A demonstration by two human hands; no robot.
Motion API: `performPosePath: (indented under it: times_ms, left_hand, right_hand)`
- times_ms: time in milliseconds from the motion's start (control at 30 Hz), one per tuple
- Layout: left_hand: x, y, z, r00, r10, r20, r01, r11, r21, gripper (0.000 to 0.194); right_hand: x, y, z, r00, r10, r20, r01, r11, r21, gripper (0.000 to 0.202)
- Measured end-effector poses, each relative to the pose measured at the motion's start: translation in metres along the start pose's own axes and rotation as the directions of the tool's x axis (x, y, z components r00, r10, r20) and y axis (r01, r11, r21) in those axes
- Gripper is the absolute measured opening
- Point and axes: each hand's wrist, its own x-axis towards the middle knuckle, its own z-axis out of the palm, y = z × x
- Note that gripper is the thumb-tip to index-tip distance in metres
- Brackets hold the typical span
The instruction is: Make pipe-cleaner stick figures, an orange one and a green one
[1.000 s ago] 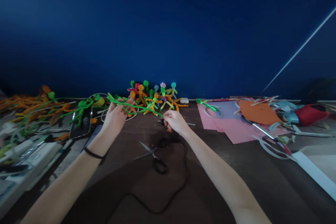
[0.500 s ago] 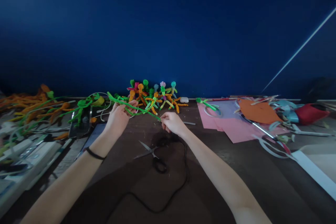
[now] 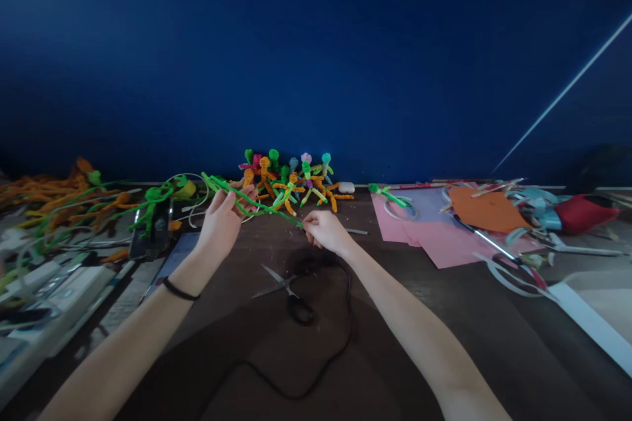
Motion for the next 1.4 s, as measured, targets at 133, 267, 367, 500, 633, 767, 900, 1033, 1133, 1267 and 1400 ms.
performPosePath:
  times_ms: [133,267,367,500,633,767,900,1033,1133,1267,1400]
  left_hand:
    - [-0.001,-0.001,0.0,1.0,0.027,-0.005,-0.027,1.0,0.007,0.01]
    - [-0.002,0.004,0.003,1.0,-0.013,0.003,0.013,0.997,-0.072,0.013]
    - [0.001,0.01,0.004,0.997,-0.069,-0.02,0.065,0.986,-0.153,0.018]
    - [0.005,0.021,0.003,0.985,-0.171,-0.034,0.152,0.939,-0.309,0.03]
    - [0.006,0.034,0.003,0.978,-0.208,-0.01,0.181,0.876,-0.447,0.035]
    - [0.006,0.046,0.004,0.985,-0.173,0.008,0.153,0.846,-0.511,0.037]
    - [0.006,0.055,0.005,0.984,-0.178,0.03,0.165,0.822,-0.545,0.037]
    - [0.003,0.056,0.008,0.981,-0.175,0.084,0.19,0.786,-0.588,0.035]
    - [-0.002,0.055,0.012,0.973,-0.193,0.126,0.23,0.775,-0.588,0.034]
    - [-0.008,0.053,0.015,0.957,-0.236,0.17,0.291,0.782,-0.552,0.031]
    - [-0.01,0.051,0.013,0.935,-0.266,0.234,0.352,0.769,-0.533,0.032]
  right_hand:
    - [-0.001,0.0,0.0,1.0,-0.007,-0.001,0.007,1.0,-0.015,0.003]
    - [-0.002,-0.004,-0.001,1.0,-0.022,0.015,0.023,1.0,-0.02,0.005]
    - [-0.003,-0.007,-0.003,0.998,-0.059,0.029,0.06,0.998,-0.013,0.011]
    - [-0.004,-0.009,-0.005,0.994,-0.087,0.06,0.086,0.996,0.03,0.018]
    - [-0.004,-0.009,-0.008,0.99,-0.05,0.133,0.033,0.992,0.124,0.024]
    - [-0.004,-0.006,-0.01,0.988,-0.017,0.154,-0.011,0.984,0.176,0.026]
    - [-0.002,-0.001,-0.009,0.977,0.0,0.214,-0.055,0.967,0.251,0.028]
    - [-0.001,0.001,-0.006,0.957,-0.005,0.29,-0.112,0.916,0.385,0.032]
    - [-0.001,-0.002,-0.008,0.953,-0.008,0.304,-0.16,0.838,0.522,0.029]
    - [-0.002,-0.007,-0.013,0.971,-0.043,0.236,-0.125,0.751,0.649,0.017]
    - [-0.003,-0.01,-0.018,0.967,-0.11,0.229,-0.092,0.688,0.719,0.005]
